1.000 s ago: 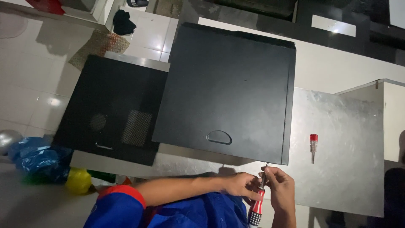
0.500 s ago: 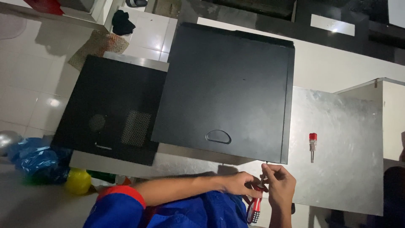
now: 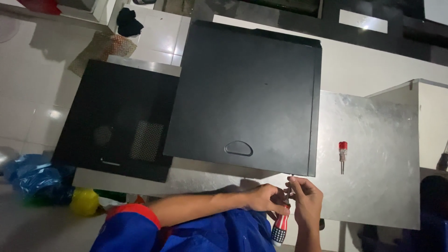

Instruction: Positioning a side panel onto a desktop computer case and securing it with screws using a manual screwdriver.

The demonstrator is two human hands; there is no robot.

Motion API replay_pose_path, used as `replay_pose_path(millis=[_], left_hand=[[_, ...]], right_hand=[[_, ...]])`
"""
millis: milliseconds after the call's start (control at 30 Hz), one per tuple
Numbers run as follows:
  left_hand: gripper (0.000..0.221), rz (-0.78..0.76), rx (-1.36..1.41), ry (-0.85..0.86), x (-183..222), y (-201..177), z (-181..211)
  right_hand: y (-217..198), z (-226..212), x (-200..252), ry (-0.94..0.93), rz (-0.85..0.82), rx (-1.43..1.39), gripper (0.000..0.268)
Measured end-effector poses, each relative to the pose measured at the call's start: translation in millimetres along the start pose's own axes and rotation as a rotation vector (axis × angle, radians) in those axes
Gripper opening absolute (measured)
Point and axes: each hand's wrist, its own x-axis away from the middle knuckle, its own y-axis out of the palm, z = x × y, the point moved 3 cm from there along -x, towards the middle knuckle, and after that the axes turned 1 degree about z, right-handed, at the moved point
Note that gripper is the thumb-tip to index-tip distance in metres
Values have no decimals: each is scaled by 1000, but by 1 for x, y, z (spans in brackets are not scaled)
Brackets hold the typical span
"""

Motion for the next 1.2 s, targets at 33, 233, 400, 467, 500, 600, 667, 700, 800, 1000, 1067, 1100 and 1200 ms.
replay_pose_path(millis=[33, 233, 400, 467, 500, 600, 667, 700, 800, 1000, 1067, 1100, 1200], left_hand=[[33, -3, -1, -3, 2, 1, 5], [37, 176, -316, -81, 7, -3, 13], [24, -230, 17, 144, -25, -20, -37], [19, -171, -80, 181, -23, -21, -26], [20, -109, -180, 221, -23, -21, -19], [18, -49, -234, 211, -12, -15, -3], [21, -12, -256, 200, -18, -15, -11], [27, 28, -279, 191, -21, -16, -15], [30, 101, -43, 88, -5, 2, 7], [42, -12, 42, 149, -19, -4, -4], [40, -54, 100, 154, -17, -10, 9], [40, -95, 156, 163, -16, -13, 17], [37, -9, 267, 108, -13, -11, 23]], right_hand=[[4, -8, 4, 2, 3, -1, 21], [12, -35, 20, -20, 161, 119, 20], [3, -21, 11, -5, 87, 69, 20], [1, -11, 7, -22, 70, 53, 22], [0, -7, 4, -44, 52, 36, 23], [-3, -21, 25, 40, 37, -38, 41], [-27, 19, 34, 91, 17, -21, 43], [-39, 39, 37, 140, -5, -5, 45], [-63, 85, 65, 26, -147, 149, 48], [-37, 71, 105, 101, 72, 61, 31], [-35, 81, 107, 69, 37, -18, 23], [-32, 85, 107, 34, -2, -98, 19], [-34, 122, 100, 146, -174, -544, 46]])
